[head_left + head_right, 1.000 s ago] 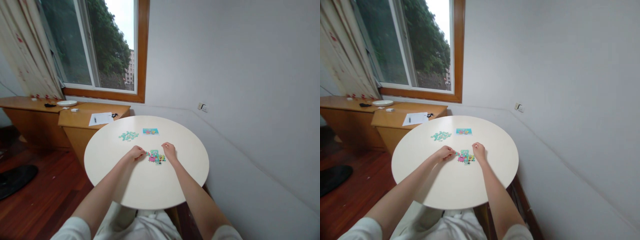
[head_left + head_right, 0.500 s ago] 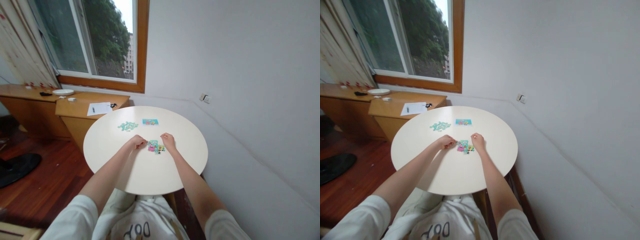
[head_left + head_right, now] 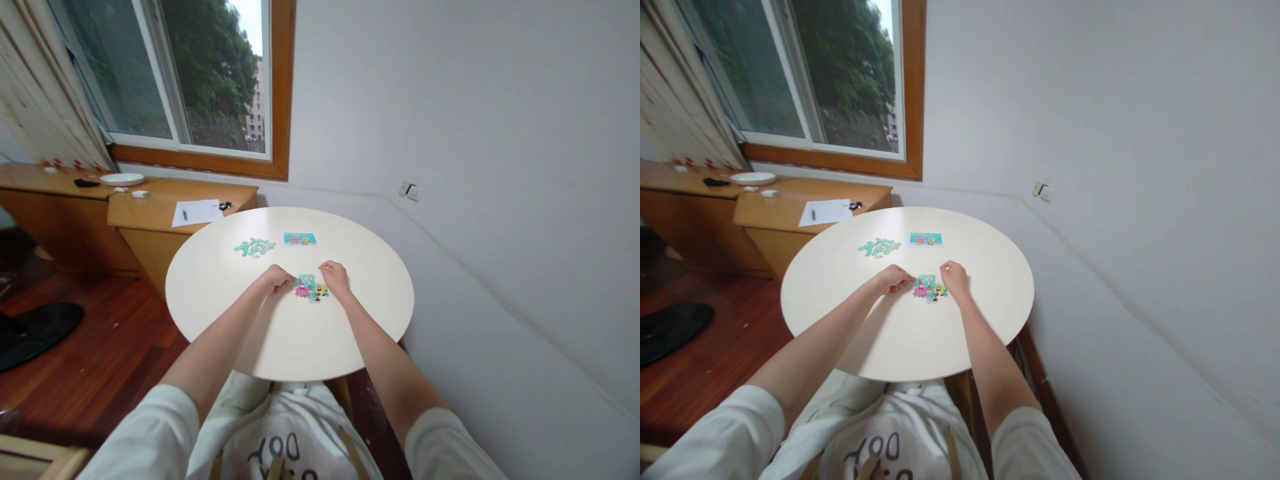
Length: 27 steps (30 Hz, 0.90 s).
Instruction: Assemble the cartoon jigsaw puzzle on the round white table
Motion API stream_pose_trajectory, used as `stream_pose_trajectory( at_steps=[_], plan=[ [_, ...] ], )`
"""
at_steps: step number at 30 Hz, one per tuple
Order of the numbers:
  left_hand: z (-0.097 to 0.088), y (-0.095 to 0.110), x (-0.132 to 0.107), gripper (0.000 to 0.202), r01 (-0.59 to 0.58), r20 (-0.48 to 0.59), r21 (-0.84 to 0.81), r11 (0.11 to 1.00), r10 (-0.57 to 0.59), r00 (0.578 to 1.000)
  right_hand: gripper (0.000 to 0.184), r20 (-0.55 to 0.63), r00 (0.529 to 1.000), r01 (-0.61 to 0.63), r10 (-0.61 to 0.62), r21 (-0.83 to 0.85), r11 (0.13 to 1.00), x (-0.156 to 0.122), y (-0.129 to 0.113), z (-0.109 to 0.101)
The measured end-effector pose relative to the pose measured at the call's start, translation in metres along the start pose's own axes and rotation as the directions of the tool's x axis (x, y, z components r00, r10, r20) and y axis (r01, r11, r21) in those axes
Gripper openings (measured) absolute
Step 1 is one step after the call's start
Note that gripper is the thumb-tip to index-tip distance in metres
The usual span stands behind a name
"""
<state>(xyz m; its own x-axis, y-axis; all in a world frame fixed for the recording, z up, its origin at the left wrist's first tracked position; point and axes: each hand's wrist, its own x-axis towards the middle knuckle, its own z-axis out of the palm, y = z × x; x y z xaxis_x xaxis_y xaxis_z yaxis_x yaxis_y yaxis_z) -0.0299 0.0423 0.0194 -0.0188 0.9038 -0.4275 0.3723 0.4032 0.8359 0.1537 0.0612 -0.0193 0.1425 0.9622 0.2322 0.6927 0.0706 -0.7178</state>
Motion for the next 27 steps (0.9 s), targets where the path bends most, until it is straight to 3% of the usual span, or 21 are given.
stream_pose_trajectory(
  at_steps=[22, 24, 27],
  plan=[
    [0.002, 0.001, -0.001, 0.036, -0.012, -0.075, 0.075, 0.997, 0.018, 0.997, 0.019, 0.029, 1.000, 0.004, -0.001, -0.090, 0.996, -0.004, -0.009, -0.004],
    [0.002, 0.002, -0.002, 0.037, -0.014, -0.080, 0.085, 0.996, 0.021, 0.997, 0.018, 0.045, 0.998, 0.054, -0.049, -0.118, 0.992, -0.008, -0.013, -0.004],
    [0.003, 0.004, -0.006, 0.037, -0.019, -0.086, 0.110, 0.994, 0.029, 0.996, 0.016, 0.102, 0.971, 0.233, -0.217, -0.190, 0.954, -0.015, -0.019, -0.004]
  ],
)
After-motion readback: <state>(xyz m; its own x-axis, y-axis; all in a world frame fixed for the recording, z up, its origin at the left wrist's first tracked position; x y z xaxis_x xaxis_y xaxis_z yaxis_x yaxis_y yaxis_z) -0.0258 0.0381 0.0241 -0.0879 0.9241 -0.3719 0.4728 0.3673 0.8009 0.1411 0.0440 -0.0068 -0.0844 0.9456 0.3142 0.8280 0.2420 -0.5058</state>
